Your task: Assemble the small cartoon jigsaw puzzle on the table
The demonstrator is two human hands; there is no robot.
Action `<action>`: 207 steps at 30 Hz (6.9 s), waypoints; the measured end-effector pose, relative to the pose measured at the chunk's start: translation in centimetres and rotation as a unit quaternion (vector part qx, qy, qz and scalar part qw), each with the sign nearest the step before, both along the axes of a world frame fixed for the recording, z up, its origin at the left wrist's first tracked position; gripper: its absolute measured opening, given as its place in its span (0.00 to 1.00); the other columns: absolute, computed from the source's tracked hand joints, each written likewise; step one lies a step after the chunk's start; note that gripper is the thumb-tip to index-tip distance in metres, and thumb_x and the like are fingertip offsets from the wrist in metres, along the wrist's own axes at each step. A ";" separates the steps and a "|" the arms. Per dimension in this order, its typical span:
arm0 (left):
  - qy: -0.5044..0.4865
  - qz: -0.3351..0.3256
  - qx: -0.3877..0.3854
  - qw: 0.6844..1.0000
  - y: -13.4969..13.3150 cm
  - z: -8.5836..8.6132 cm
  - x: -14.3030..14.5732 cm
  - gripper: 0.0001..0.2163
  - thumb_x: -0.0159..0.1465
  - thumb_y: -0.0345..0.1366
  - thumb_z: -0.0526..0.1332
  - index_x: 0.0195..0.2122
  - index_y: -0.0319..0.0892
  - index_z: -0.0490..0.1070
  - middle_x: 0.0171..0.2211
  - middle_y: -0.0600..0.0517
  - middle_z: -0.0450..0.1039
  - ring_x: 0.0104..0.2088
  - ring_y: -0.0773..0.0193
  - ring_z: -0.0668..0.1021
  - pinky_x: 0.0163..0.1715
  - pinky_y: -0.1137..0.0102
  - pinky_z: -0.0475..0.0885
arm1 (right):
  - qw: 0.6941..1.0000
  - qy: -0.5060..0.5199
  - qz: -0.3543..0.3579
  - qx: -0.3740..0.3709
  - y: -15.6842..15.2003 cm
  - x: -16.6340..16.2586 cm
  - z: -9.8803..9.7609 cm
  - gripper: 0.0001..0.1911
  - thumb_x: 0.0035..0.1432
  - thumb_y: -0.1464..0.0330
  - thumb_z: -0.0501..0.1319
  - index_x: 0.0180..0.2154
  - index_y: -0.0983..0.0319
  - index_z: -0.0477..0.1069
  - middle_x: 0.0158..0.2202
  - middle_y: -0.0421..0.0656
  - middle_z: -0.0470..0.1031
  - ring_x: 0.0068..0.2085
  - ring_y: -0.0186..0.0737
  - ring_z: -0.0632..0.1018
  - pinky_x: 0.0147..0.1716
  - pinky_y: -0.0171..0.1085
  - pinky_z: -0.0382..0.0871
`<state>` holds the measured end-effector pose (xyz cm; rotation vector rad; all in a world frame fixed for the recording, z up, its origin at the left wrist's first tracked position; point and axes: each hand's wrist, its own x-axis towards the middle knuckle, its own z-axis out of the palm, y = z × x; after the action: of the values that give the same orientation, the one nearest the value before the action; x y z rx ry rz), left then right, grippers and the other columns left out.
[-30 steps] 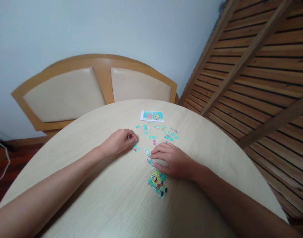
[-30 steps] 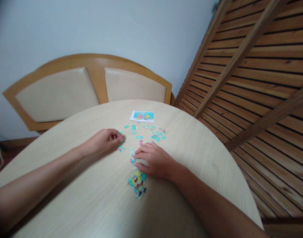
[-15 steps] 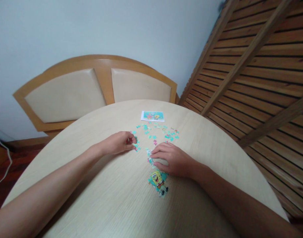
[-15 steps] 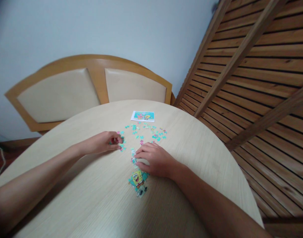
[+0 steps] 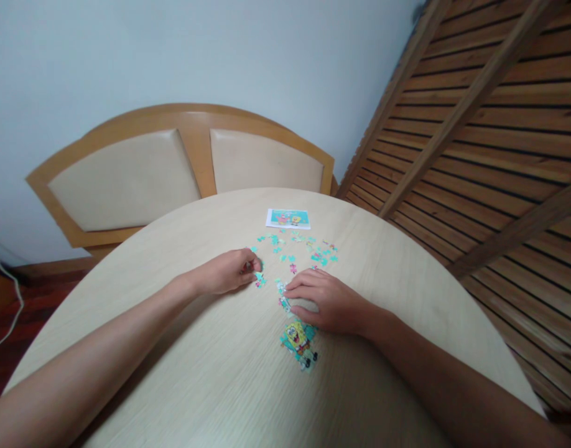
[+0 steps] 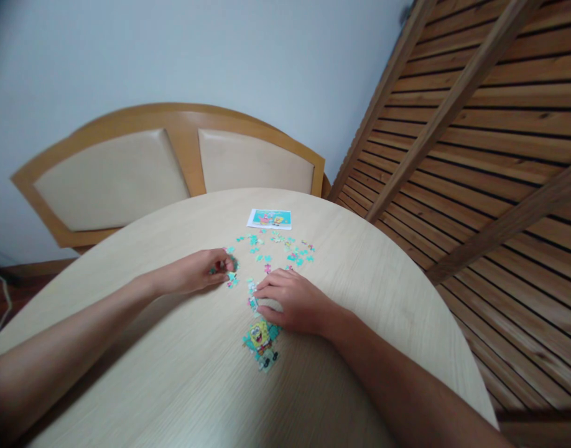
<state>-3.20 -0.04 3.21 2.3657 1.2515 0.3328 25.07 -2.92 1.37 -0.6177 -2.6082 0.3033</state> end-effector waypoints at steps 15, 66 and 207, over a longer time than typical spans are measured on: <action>-0.110 -0.018 -0.032 0.993 -0.9 0.2 1.7 0.11 0.67 0.37 0.56 0.41 0.39 0.77 0.33 0.49 0.78 0.31 0.64 0.75 0.33 0.71 0.68 | 1.000 0.007 0.000 0.004 -0.1 0.1 0.1 0.11 0.61 0.66 0.65 0.46 0.60 0.78 0.46 0.46 0.81 0.48 0.46 0.78 0.52 0.46 0.68; -0.174 0.015 0.095 0.980 -2.0 -2.5 5.1 0.08 0.69 0.35 0.61 0.42 0.45 0.81 0.38 0.50 0.81 0.42 0.58 0.78 0.49 0.61 0.68 | 1.000 0.004 0.006 0.013 0.0 -0.2 0.4 0.10 0.64 0.70 0.62 0.45 0.60 0.80 0.46 0.42 0.83 0.50 0.45 0.79 0.52 0.44 0.69; -0.073 -0.130 0.169 0.974 -1.1 -2.3 3.6 0.14 0.72 0.36 0.57 0.56 0.47 0.74 0.55 0.48 0.76 0.55 0.55 0.73 0.57 0.56 0.67 | 0.989 0.060 -0.095 -0.100 -0.1 -0.1 1.3 0.02 0.61 0.67 0.67 0.35 0.57 0.79 0.41 0.43 0.79 0.48 0.45 0.75 0.53 0.47 0.64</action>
<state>0.42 -1.19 0.90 2.6931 0.8568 0.6662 24.97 -2.98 2.68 -0.8821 -2.3993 0.5279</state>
